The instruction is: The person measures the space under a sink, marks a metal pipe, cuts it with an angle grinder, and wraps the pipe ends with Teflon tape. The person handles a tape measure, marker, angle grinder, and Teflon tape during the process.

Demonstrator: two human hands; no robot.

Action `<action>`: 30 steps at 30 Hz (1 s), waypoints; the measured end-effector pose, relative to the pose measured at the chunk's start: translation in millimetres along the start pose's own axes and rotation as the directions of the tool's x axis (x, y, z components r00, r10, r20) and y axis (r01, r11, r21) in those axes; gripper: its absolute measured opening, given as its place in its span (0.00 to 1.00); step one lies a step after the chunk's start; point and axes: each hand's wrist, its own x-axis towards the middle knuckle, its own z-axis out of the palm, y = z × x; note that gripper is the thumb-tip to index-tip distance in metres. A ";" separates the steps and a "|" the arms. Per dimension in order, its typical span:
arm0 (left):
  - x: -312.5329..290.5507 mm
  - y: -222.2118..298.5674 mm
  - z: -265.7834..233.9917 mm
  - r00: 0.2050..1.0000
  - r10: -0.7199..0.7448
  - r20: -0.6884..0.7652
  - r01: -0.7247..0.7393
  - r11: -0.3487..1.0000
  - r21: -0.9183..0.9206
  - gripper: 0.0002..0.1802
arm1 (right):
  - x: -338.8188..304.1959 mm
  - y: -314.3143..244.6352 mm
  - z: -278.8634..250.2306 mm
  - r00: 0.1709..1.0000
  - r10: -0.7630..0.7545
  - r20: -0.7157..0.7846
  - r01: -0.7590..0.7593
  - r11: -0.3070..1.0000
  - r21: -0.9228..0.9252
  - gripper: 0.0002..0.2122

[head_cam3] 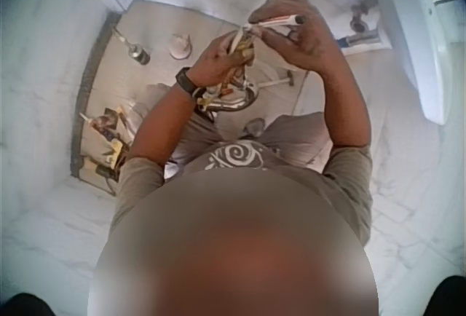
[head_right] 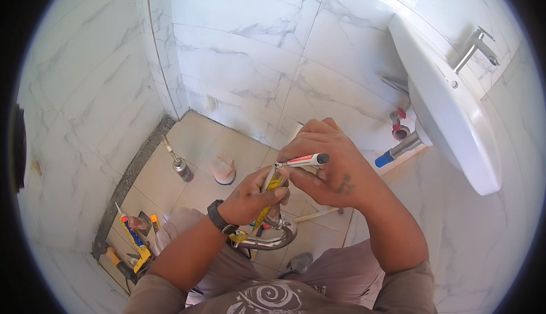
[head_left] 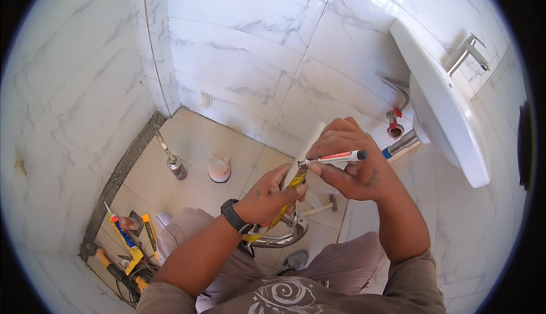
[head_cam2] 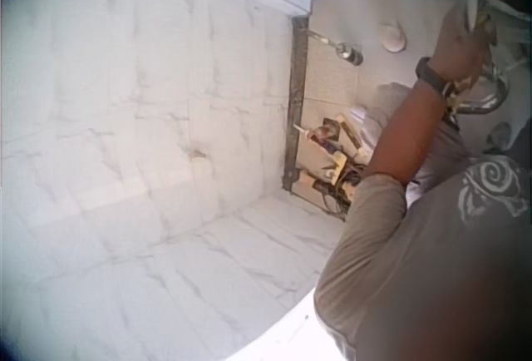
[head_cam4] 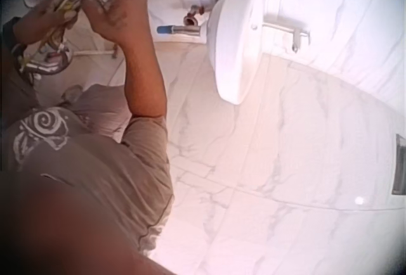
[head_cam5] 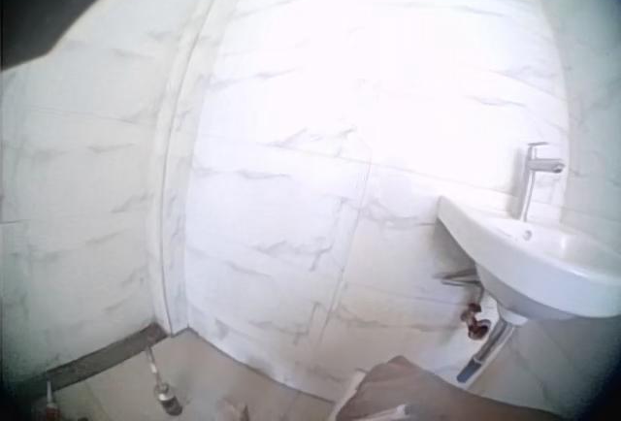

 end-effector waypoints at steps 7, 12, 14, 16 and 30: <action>1.2 -2.1 0.9 1.000 -0.014 -0.008 0.014 1.000 0.022 0.25 | 0.8 -2.1 0.7 0.998 0.034 0.059 -0.030 0.997 -0.069 0.07; 2.8 -4.6 1.4 1.000 0.006 -0.004 -0.006 0.999 0.042 0.26 | -1.2 -2.1 -0.7 0.997 0.059 0.055 -0.056 0.997 -0.048 0.08; 3.4 -5.3 0.4 1.000 0.019 0.015 -0.020 0.998 0.055 0.26 | -1.3 -2.2 -1.3 0.996 0.073 0.058 -0.070 0.997 -0.038 0.08; 3.7 -6.5 -0.7 0.999 0.032 0.039 -0.034 0.998 0.057 0.25 | -0.6 -2.1 1.0 0.997 0.053 0.058 -0.048 0.995 -0.084 0.08; 4.7 -7.6 0.7 1.000 0.013 0.004 -0.013 0.997 0.077 0.25 | -0.3 -1.0 5.5 0.997 0.043 0.062 -0.036 0.993 -0.108 0.08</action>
